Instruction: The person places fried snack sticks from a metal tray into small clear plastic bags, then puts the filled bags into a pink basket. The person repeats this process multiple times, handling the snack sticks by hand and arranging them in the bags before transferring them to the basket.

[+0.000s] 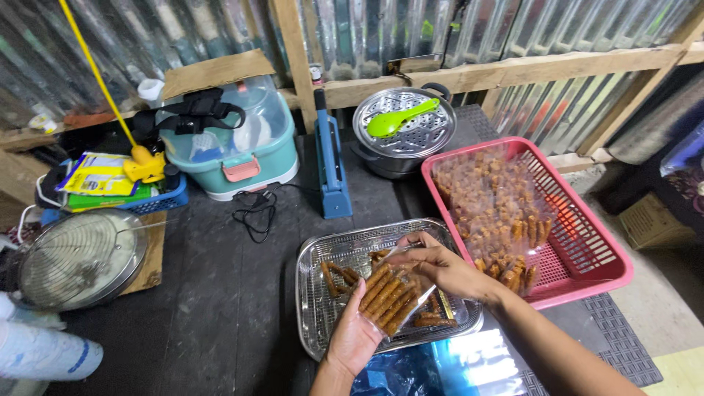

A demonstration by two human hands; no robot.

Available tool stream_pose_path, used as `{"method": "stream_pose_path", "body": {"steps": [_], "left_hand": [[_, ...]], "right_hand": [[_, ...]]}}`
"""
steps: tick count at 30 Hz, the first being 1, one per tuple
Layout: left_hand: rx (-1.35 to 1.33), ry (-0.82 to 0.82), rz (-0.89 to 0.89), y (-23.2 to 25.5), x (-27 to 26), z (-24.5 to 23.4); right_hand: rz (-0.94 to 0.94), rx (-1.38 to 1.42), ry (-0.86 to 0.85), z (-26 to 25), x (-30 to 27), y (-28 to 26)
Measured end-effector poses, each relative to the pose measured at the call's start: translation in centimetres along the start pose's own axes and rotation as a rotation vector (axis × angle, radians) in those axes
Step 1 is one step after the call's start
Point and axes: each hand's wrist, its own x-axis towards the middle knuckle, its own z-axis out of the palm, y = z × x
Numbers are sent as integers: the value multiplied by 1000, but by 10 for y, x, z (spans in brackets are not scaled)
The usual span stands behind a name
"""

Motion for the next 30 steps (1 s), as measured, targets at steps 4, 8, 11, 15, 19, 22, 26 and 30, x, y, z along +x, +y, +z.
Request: {"method": "stream_pose_path", "body": {"steps": [4, 8, 11, 15, 19, 22, 26, 30], "left_hand": [[-76, 7, 1, -11, 13, 20], [-196, -112, -47, -20, 27, 49], [-235, -243, -102, -37, 38, 71], [-86, -280, -143, -56, 56, 90], [257, -181, -124, -72, 74, 94], [559, -123, -116, -89, 93, 95], [800, -232, -13, -105, 122, 101], [706, -175, 83, -109, 145, 120]], "right_hand": [[-64, 103, 391, -3, -8, 15], [-46, -169, 870, 1, -23, -1], [-34, -217, 1056, -9, -30, -17], [-24, -71, 1095, -44, -44, -30], [21, -171, 1091, -81, -60, -31], [34, -198, 1079, -100, -73, -25], [-16, -145, 1082, -128, -88, -6], [-119, 24, 1218, -178, -111, 20]]}}
